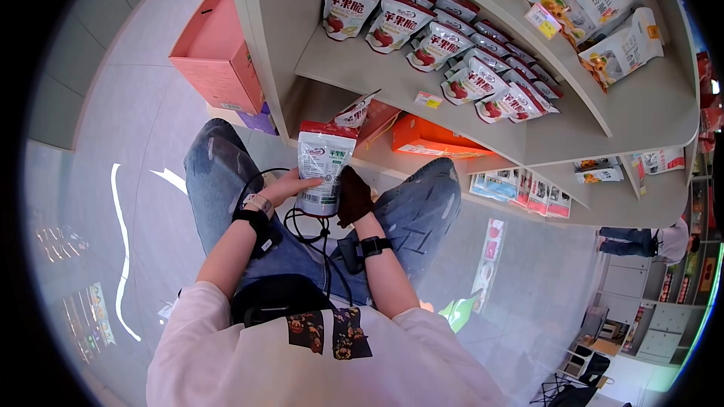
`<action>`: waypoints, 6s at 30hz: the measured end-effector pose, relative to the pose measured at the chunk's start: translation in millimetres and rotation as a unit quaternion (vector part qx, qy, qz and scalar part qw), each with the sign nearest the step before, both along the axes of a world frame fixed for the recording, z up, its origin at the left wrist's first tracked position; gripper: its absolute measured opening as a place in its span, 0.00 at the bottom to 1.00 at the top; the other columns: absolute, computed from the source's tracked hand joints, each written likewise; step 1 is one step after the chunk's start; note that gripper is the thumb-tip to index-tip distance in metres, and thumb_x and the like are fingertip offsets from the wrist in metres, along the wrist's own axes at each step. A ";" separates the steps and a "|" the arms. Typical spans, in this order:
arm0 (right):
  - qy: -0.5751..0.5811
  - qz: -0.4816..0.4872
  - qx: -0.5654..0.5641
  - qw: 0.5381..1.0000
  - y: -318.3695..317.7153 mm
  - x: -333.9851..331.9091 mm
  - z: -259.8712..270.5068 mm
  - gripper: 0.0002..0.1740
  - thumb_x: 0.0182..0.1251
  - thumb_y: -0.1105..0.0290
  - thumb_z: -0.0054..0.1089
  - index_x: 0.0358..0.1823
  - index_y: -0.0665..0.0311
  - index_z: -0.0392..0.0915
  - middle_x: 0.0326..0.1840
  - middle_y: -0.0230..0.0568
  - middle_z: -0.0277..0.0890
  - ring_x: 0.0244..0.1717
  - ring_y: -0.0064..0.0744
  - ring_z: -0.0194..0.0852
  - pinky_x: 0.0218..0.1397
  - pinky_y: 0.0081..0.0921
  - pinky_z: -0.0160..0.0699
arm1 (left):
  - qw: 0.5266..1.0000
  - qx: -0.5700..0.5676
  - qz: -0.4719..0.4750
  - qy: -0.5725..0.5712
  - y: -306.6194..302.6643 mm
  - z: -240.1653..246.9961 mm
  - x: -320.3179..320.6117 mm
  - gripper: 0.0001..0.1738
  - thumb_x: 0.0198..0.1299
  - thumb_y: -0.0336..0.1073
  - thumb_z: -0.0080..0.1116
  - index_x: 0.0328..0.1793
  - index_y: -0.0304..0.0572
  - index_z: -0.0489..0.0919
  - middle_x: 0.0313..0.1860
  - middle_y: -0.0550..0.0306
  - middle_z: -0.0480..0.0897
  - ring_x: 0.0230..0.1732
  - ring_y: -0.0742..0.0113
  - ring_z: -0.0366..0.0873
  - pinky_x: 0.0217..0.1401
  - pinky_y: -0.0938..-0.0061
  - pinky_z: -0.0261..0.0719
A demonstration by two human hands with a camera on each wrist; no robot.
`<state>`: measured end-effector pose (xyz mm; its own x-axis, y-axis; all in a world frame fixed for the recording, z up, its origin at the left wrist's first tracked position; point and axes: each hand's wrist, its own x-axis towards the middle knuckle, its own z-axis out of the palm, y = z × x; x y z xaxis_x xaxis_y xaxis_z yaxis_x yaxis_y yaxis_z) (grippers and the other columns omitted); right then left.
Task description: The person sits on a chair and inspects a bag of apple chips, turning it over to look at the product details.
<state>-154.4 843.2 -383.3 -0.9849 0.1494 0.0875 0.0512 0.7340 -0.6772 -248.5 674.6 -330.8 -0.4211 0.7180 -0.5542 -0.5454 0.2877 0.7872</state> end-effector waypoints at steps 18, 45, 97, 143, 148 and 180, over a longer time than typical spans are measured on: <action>0.012 0.014 -0.022 1.000 3.0 0.2 -26.5 0.16 0.56 0.73 0.45 0.47 0.66 0.65 0.43 0.52 0.69 0.45 0.52 0.70 0.42 0.39 0.72 | 1.000 -0.002 0.003 -0.002 0.9 10.0 1.0 0.36 0.53 0.45 0.59 0.64 0.37 0.59 0.58 0.54 0.69 0.59 0.65 0.66 0.61 0.71 0.61; 0.015 0.002 0.057 0.998 1.2 0.7 14.4 0.14 0.62 0.67 0.41 0.46 0.67 0.64 0.43 0.54 0.71 0.45 0.51 0.71 0.45 0.37 0.71 | 1.000 -0.007 -0.001 -0.006 1.4 5.6 0.3 0.37 0.53 0.43 0.60 0.64 0.36 0.59 0.59 0.53 0.69 0.60 0.64 0.65 0.63 0.71 0.59; 0.053 -0.088 0.009 0.995 3.4 2.1 38.9 0.19 0.44 0.72 0.56 0.40 0.68 0.67 0.36 0.56 0.70 0.40 0.58 0.68 0.42 0.42 0.68 | 0.997 0.006 -0.058 0.048 0.7 5.3 2.9 0.32 0.47 0.38 0.64 0.59 0.37 0.67 0.55 0.53 0.73 0.56 0.65 0.69 0.61 0.72 0.62; 0.158 -0.078 0.116 0.978 9.2 -9.6 39.6 0.29 0.32 0.74 0.56 0.45 0.67 0.67 0.48 0.51 0.65 0.50 0.51 0.61 0.62 0.43 0.50 | 0.987 -0.037 -0.121 0.102 -0.7 -16.9 3.2 0.35 0.44 0.35 0.66 0.60 0.36 0.65 0.54 0.52 0.74 0.54 0.64 0.70 0.60 0.72 0.64; 0.028 -0.084 0.372 0.924 9.7 -11.1 37.4 0.29 0.27 0.73 0.59 0.42 0.65 0.69 0.44 0.47 0.67 0.49 0.48 0.62 0.60 0.44 0.52 | 0.987 -0.013 -0.109 0.118 -2.3 -23.3 5.5 0.34 0.44 0.36 0.65 0.59 0.36 0.66 0.52 0.52 0.75 0.53 0.65 0.71 0.58 0.72 0.66; -0.089 0.135 0.239 0.957 -10.7 -5.9 72.9 0.19 0.29 0.69 0.65 0.29 0.66 0.74 0.35 0.52 0.70 0.42 0.51 0.69 0.49 0.37 0.68 | 0.975 -0.077 -0.099 0.186 0.4 -17.6 3.6 0.33 0.46 0.40 0.65 0.58 0.36 0.66 0.50 0.51 0.75 0.53 0.63 0.71 0.58 0.72 0.66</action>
<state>-160.3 832.6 -310.4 -0.9876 -0.1287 -0.0903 -0.1016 0.9606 -0.2586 -244.9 675.0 -348.3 -0.4749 0.7259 -0.4975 -0.1525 0.4888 0.8589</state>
